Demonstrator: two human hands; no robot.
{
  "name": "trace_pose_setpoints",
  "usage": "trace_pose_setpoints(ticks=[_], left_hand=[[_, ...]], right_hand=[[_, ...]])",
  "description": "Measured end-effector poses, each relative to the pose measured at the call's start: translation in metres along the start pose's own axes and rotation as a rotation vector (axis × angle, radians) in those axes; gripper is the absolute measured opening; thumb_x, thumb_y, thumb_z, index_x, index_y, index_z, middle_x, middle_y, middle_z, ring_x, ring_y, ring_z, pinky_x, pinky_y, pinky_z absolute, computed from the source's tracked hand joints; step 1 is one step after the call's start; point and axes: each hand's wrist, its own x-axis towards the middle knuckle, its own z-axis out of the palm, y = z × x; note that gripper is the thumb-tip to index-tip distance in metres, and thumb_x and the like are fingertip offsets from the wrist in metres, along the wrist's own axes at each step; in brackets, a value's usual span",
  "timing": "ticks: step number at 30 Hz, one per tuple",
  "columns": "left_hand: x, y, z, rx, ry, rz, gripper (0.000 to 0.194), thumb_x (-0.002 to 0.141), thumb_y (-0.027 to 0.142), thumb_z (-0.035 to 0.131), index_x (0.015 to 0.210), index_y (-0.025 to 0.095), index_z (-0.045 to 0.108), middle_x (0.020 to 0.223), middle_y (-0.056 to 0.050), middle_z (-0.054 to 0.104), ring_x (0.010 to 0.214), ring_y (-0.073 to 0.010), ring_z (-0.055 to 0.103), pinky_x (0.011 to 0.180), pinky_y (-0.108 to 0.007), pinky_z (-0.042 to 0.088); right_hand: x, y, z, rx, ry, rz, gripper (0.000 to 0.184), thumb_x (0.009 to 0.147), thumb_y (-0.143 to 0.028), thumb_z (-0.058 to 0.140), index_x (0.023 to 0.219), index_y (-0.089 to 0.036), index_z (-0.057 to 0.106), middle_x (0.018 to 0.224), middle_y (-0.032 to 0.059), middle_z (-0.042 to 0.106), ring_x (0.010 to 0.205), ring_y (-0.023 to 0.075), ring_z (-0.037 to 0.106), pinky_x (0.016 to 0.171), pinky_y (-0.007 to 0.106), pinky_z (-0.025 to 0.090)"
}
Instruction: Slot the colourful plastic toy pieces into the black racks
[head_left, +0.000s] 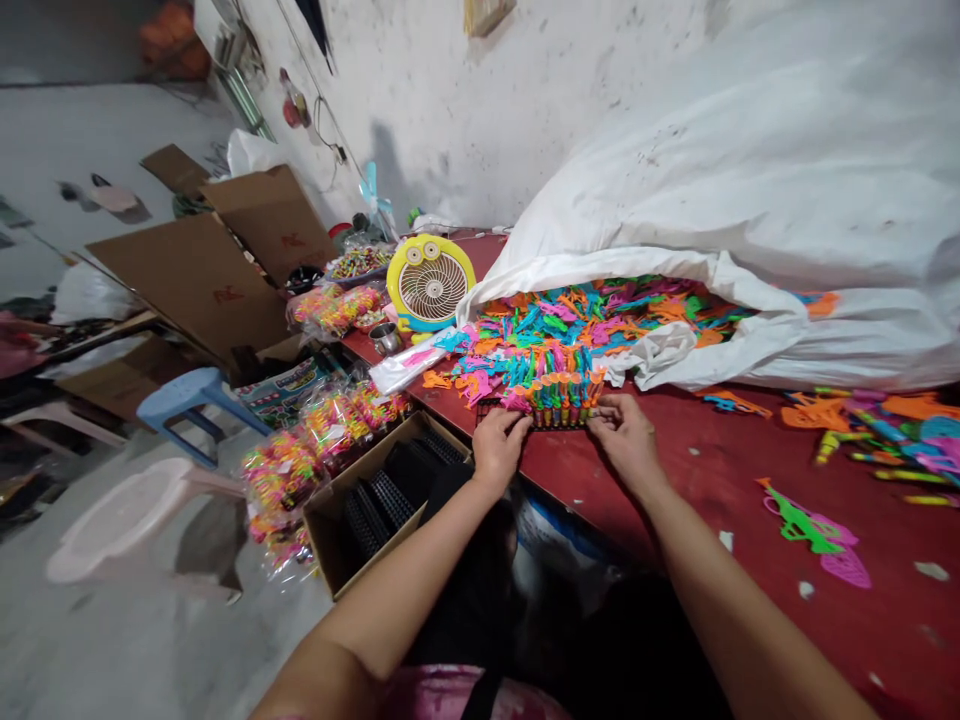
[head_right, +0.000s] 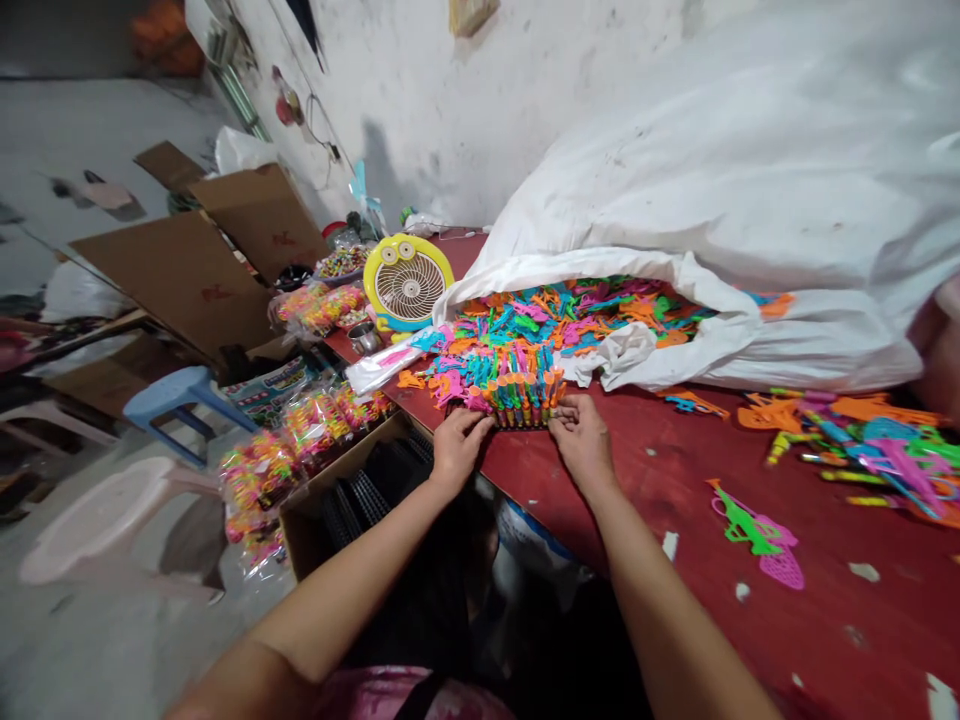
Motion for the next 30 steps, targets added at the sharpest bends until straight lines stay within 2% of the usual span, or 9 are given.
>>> trace_pose_setpoints(ticks=[3,11,17,21,23,25,28,30], left_hand=[[0.01,0.0,0.004,0.011,-0.025,0.001,0.021,0.095,0.026,0.057,0.085,0.017,0.073,0.08,-0.002,0.066,0.077,-0.013,0.062,0.072,-0.022,0.045],[0.017,-0.009,0.008,0.068,-0.109,0.024,0.032,0.098,0.032,0.053,0.071,0.017,0.066,0.071,0.0,0.059,0.07,-0.0122,0.055,0.068,-0.022,0.039],[0.023,-0.014,0.006,0.077,-0.158,0.051,0.034,0.097,0.033,0.053,0.073,0.017,0.068,0.07,0.0,0.061,0.069,-0.0126,0.056,0.066,-0.022,0.041],[0.02,-0.015,-0.002,0.079,-0.163,0.081,0.019,0.095,0.027,0.056,0.095,0.019,0.074,0.088,-0.002,0.071,0.081,-0.0143,0.064,0.075,-0.023,0.048],[0.014,-0.017,-0.009,0.1,-0.107,0.068,0.021,0.094,0.024,0.056,0.106,0.02,0.073,0.104,-0.006,0.072,0.097,-0.0183,0.064,0.088,-0.03,0.05],[0.008,-0.02,-0.016,0.152,-0.059,0.054,0.024,0.092,0.024,0.058,0.112,0.019,0.071,0.121,-0.01,0.067,0.115,-0.0244,0.059,0.1,-0.041,0.045],[-0.001,-0.022,-0.023,0.3,-0.145,0.089,0.033,0.092,0.03,0.06,0.124,0.021,0.064,0.138,-0.01,0.058,0.131,-0.0294,0.047,0.11,-0.052,0.036],[-0.006,-0.019,-0.025,0.403,-0.226,0.136,0.036,0.095,0.032,0.056,0.129,0.021,0.059,0.138,-0.009,0.058,0.131,-0.0287,0.046,0.114,-0.054,0.03]], right_hand=[[0.0,0.0,0.0,0.041,0.005,0.021,0.033,0.064,-0.032,0.067,0.093,-0.02,0.057,0.08,0.0035,0.067,0.075,0.0185,0.066,0.074,0.034,0.054],[0.004,0.012,0.003,0.072,0.002,0.03,0.035,0.063,-0.032,0.07,0.094,-0.021,0.057,0.081,0.0024,0.068,0.077,0.0178,0.067,0.075,0.032,0.054],[0.004,0.01,0.003,0.084,0.002,0.049,0.037,0.061,-0.032,0.07,0.094,-0.021,0.056,0.08,0.0024,0.068,0.076,0.0178,0.066,0.074,0.032,0.053],[0.003,0.008,0.001,0.097,0.011,0.045,0.039,0.061,-0.034,0.071,0.094,-0.021,0.056,0.083,0.0035,0.069,0.079,0.0185,0.067,0.077,0.034,0.054],[0.002,0.007,0.0,0.089,0.012,0.042,0.04,0.061,-0.035,0.071,0.094,-0.02,0.056,0.083,0.0041,0.069,0.078,0.0188,0.067,0.077,0.036,0.054],[0.002,0.006,0.0,0.078,0.015,0.043,0.04,0.061,-0.036,0.072,0.095,-0.02,0.057,0.083,0.0047,0.07,0.078,0.0191,0.066,0.077,0.037,0.054],[0.004,0.005,-0.001,0.059,0.024,0.036,0.042,0.062,-0.037,0.072,0.097,-0.02,0.058,0.087,0.0058,0.07,0.081,0.0198,0.066,0.08,0.039,0.055],[0.003,0.004,-0.004,0.061,0.031,0.029,0.047,0.06,-0.037,0.073,0.101,-0.02,0.057,0.094,0.0072,0.07,0.087,0.0212,0.067,0.085,0.042,0.054]])
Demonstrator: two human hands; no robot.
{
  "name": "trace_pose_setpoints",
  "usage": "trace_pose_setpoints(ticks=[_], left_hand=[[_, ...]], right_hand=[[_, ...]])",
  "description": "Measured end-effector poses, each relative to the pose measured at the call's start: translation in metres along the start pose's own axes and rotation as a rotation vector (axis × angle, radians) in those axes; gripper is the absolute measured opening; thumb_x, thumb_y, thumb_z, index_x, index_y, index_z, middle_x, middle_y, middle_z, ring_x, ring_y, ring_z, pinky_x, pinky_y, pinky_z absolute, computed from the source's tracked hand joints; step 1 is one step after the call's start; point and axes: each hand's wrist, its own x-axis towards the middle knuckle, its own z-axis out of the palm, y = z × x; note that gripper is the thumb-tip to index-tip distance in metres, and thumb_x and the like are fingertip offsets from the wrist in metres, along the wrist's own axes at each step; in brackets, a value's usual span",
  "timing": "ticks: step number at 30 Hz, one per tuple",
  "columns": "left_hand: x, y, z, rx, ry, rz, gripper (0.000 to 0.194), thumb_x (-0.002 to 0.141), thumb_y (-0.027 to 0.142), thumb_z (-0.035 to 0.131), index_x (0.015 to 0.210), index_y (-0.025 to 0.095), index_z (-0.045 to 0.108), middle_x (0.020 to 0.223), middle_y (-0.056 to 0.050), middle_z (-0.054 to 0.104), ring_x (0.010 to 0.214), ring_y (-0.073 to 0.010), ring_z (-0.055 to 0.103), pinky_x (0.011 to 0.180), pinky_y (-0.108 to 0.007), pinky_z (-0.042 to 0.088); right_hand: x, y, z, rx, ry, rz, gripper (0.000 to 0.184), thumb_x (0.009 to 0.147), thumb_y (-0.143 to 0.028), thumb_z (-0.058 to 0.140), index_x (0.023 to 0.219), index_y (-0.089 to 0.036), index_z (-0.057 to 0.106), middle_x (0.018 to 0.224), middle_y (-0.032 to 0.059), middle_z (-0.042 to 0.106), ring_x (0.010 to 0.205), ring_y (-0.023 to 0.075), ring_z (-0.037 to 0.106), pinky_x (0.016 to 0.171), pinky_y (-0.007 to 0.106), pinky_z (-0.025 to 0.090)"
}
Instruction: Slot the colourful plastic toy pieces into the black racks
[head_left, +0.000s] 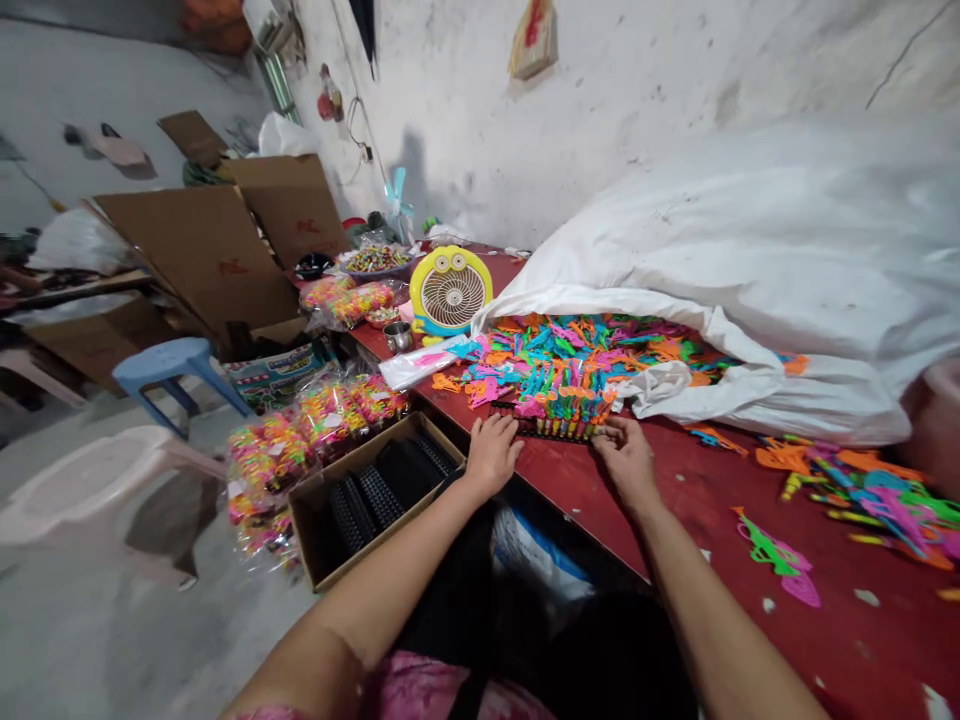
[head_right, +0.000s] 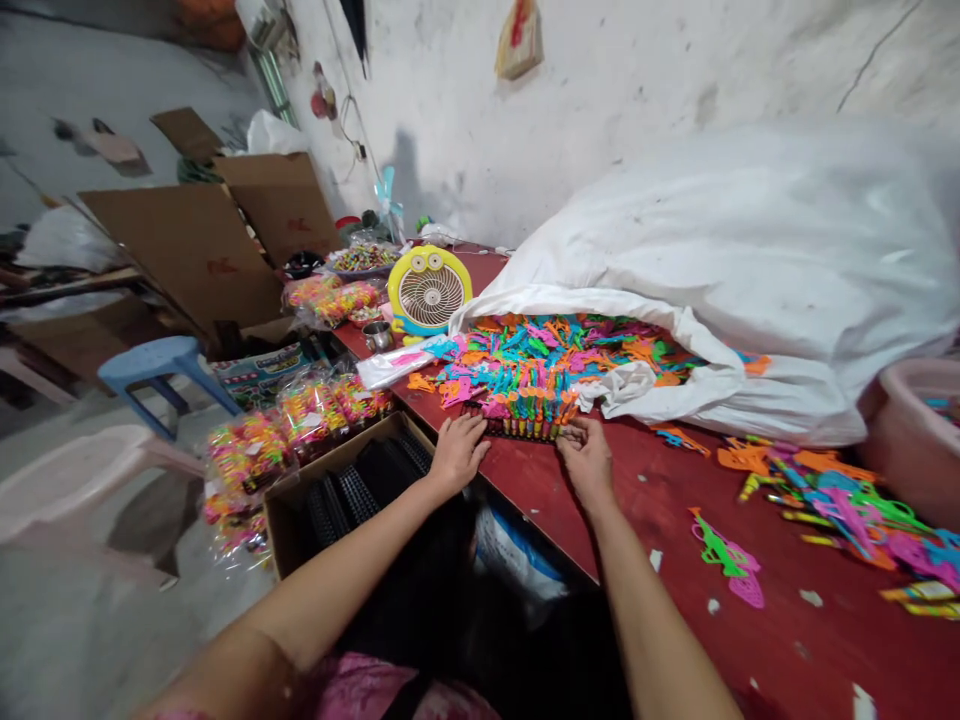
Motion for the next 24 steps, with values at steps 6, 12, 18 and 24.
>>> trace_pose_setpoints(ticks=[6,12,18,24], left_hand=[[-0.028,0.05,-0.009,0.165,-0.079,0.134,0.04,0.095,0.04,0.052,0.125,0.014,0.058,0.113,-0.013,0.063,0.105,-0.028,0.053,0.094,-0.043,0.044],[-0.064,0.126,-0.005,-0.03,-0.167,0.185,0.052,0.092,0.043,0.054,0.133,0.011,0.05,0.117,-0.014,0.058,0.108,-0.0301,0.051,0.095,-0.047,0.046],[-0.079,0.164,0.003,-0.44,-0.34,0.399,0.026,0.086,0.025,0.057,0.108,0.014,0.066,0.121,-0.015,0.059,0.113,-0.0285,0.054,0.101,-0.043,0.049],[-0.082,0.145,-0.003,-0.77,-0.186,0.44,0.028,0.09,0.019,0.054,0.114,0.02,0.067,0.121,-0.009,0.064,0.111,-0.0213,0.059,0.098,-0.036,0.051]], right_hand=[[-0.037,-0.009,-0.024,-0.086,0.116,0.015,0.058,0.064,-0.042,0.073,0.116,-0.021,0.058,0.121,0.0139,0.065,0.112,0.0272,0.063,0.101,0.049,0.047],[-0.104,-0.032,-0.049,-0.198,0.182,0.041,0.048,0.082,-0.051,0.062,0.121,-0.022,0.064,0.125,0.011,0.066,0.112,0.0248,0.063,0.099,0.045,0.048],[-0.128,-0.043,-0.067,-0.329,0.268,0.054,0.048,0.084,-0.054,0.057,0.115,-0.019,0.069,0.113,0.0115,0.072,0.106,0.0265,0.066,0.092,0.042,0.053],[-0.141,-0.048,-0.075,-0.234,0.297,0.116,0.051,0.086,-0.054,0.056,0.123,-0.019,0.064,0.117,0.0122,0.071,0.107,0.0253,0.067,0.093,0.041,0.053]])
